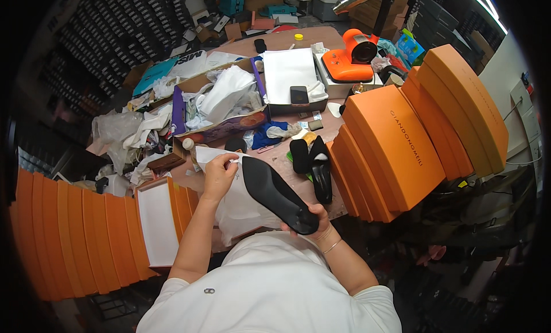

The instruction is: Packing shoes into boxes, including cleaning them with a brush and sponge and wrapping them in tissue paper.

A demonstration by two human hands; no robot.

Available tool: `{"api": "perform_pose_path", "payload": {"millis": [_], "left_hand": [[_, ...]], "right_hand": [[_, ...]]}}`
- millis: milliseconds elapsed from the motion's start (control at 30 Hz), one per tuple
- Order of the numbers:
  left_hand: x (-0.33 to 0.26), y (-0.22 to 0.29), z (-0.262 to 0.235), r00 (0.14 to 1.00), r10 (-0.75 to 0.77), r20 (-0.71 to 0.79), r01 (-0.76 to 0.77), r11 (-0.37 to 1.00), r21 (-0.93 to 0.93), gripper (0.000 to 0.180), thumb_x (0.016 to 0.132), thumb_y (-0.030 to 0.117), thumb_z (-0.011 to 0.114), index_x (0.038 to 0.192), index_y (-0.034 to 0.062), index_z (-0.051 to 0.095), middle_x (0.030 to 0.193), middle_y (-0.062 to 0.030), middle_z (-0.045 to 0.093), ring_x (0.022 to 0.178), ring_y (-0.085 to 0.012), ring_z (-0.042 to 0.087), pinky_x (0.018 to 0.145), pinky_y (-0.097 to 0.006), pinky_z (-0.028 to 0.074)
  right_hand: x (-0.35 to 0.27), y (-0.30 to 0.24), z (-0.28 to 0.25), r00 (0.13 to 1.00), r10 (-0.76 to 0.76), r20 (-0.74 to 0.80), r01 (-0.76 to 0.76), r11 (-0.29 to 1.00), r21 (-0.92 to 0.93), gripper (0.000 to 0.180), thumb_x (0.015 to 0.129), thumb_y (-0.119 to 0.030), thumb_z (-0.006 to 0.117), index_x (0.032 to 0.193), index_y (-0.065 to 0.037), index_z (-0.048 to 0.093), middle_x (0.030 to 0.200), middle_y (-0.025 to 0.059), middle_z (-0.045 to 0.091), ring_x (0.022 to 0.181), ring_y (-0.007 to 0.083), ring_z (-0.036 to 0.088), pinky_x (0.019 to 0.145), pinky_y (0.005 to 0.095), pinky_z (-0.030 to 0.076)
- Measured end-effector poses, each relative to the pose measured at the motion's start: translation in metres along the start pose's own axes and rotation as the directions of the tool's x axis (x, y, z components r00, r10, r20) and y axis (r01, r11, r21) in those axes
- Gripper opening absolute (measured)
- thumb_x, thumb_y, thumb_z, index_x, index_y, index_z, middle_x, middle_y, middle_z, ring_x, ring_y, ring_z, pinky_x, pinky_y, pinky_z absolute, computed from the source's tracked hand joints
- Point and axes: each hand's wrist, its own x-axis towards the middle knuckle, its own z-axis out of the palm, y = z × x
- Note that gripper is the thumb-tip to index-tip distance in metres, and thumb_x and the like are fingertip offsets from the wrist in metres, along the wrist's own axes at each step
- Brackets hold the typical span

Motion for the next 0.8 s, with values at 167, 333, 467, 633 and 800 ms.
{"api": "perform_pose_path", "payload": {"millis": [167,333,467,633,800], "left_hand": [[0.004,0.007,-0.026,0.984,-0.176,0.027,0.175,0.933,-0.316,0.014,0.08,0.005,0.064,0.091,-0.0023,0.07,0.065,0.0001,0.058,0.06,-0.0073,0.051,0.057,-0.023,0.043],[-0.009,0.006,-0.06,0.957,-0.225,-0.183,0.136,0.905,-0.404,0.012,0.084,0.004,0.066,0.093,-0.0017,0.07,0.072,0.003,0.06,0.063,-0.0039,0.051,0.057,-0.019,0.041],[-0.029,0.009,-0.061,0.963,-0.209,-0.172,0.117,0.894,-0.433,0.012,0.082,0.002,0.066,0.094,-0.0011,0.071,0.074,0.0033,0.061,0.064,-0.0041,0.051,0.059,-0.019,0.042],[-0.035,0.001,-0.064,0.952,-0.241,-0.186,0.18,0.938,-0.296,0.015,0.081,0.001,0.065,0.095,-0.0022,0.07,0.071,0.0019,0.059,0.063,-0.005,0.05,0.058,-0.021,0.042],[-0.033,0.004,-0.054,0.971,-0.182,-0.154,0.151,0.969,-0.195,0.017,0.08,0.003,0.066,0.096,-0.0019,0.07,0.069,-0.0031,0.061,0.06,-0.0081,0.05,0.056,-0.024,0.042]], "right_hand": [[0.008,-0.021,0.05,0.96,0.254,-0.122,-0.282,0.87,-0.405,0.079,0.068,-0.034,0.072,0.127,0.011,0.045,0.099,0.0241,0.064,0.089,0.0315,0.067,0.07,0.0404,0.057],[0.044,-0.023,0.041,0.935,0.347,-0.068,-0.315,0.729,-0.608,0.069,0.073,-0.03,0.071,0.123,0.011,0.05,0.1,0.0208,0.066,0.089,0.0273,0.067,0.081,0.0376,0.054],[0.069,-0.016,0.014,0.9,0.224,-0.374,-0.424,0.648,-0.633,0.061,0.08,-0.032,0.065,0.124,0.007,0.049,0.102,0.0191,0.064,0.088,0.0274,0.067,0.071,0.0369,0.057],[0.072,0.0,-0.024,0.877,0.126,-0.464,-0.187,0.979,-0.086,0.053,0.086,-0.035,0.058,0.123,0.002,0.05,0.106,0.0191,0.062,0.093,0.0359,0.065,0.065,0.0397,0.059],[0.048,-0.003,-0.03,0.945,0.279,-0.172,-0.257,0.956,0.14,0.056,0.084,-0.033,0.058,0.126,0.003,0.047,0.105,0.0232,0.061,0.093,0.0399,0.062,0.066,0.0404,0.06]]}}
